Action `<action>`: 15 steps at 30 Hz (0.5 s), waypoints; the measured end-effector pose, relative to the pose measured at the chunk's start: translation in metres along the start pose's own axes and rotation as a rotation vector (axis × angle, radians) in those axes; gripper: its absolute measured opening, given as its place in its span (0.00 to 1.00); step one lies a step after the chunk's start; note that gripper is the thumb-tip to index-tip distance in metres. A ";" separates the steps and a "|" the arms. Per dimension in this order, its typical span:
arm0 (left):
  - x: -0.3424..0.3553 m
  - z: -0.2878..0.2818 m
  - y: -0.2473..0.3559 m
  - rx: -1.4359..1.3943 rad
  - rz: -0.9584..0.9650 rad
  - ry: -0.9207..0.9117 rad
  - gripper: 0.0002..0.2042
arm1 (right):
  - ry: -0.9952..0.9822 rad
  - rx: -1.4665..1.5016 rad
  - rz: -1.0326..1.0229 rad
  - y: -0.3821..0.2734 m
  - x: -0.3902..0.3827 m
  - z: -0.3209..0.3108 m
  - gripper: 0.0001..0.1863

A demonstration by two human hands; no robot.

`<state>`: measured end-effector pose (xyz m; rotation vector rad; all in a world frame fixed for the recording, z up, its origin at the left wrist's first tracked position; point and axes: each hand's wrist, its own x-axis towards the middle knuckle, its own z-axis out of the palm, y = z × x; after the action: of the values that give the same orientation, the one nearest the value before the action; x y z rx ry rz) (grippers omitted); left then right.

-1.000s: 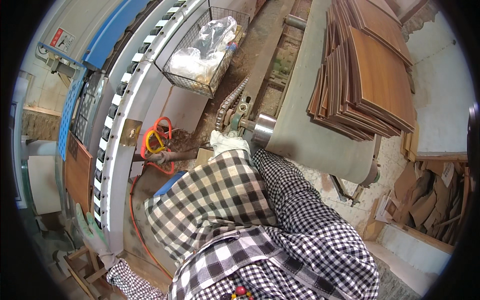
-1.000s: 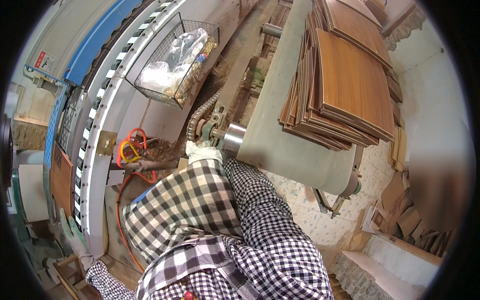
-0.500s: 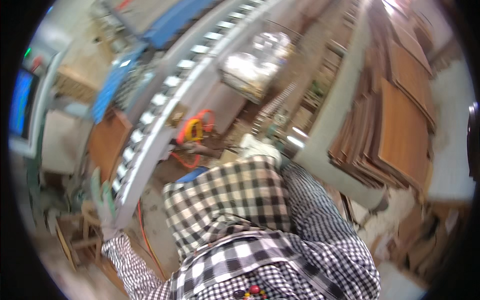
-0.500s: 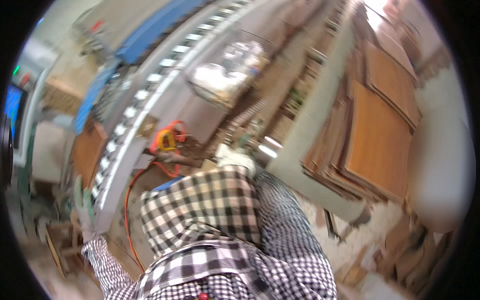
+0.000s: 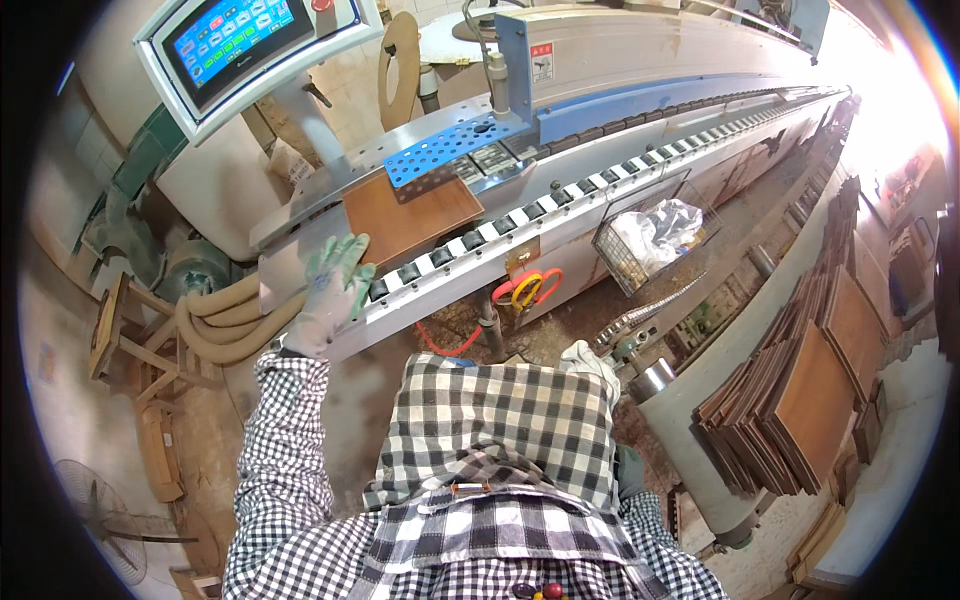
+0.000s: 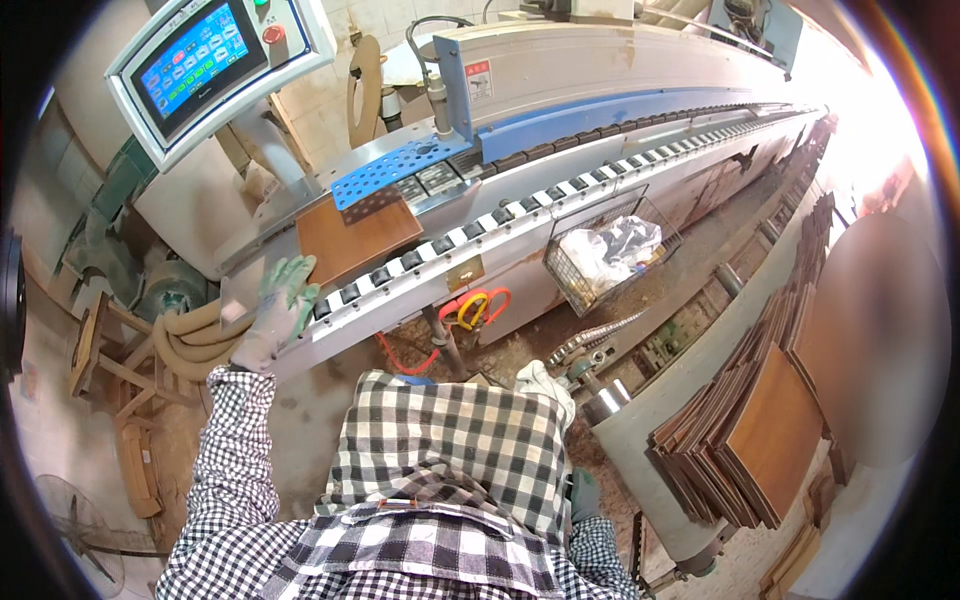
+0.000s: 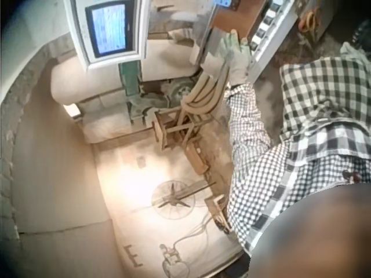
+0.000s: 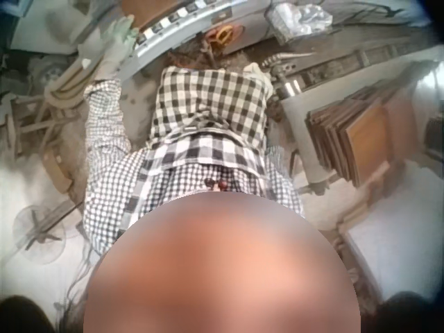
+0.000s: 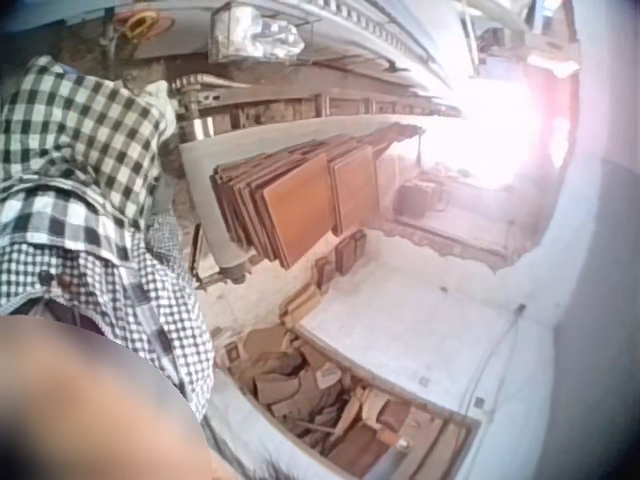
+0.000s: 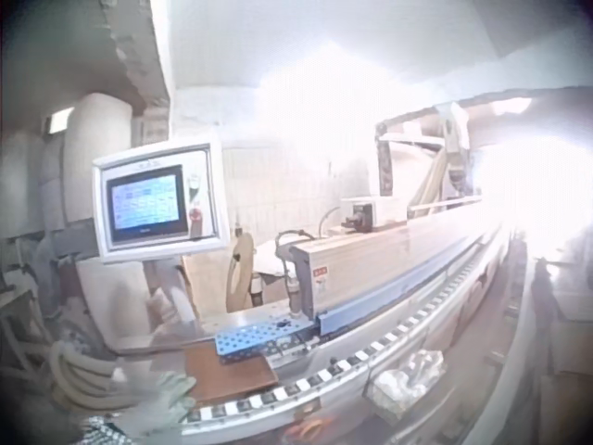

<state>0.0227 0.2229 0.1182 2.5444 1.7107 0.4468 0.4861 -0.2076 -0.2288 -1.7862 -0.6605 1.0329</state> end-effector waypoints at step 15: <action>0.121 0.074 0.110 0.100 0.098 0.028 0.28 | -0.121 0.265 0.121 -0.248 -0.096 -0.014 0.22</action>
<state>0.1835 0.2995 0.0947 2.7142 1.6630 0.4144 0.4507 -0.1858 0.0340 -1.5561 -0.4672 1.2565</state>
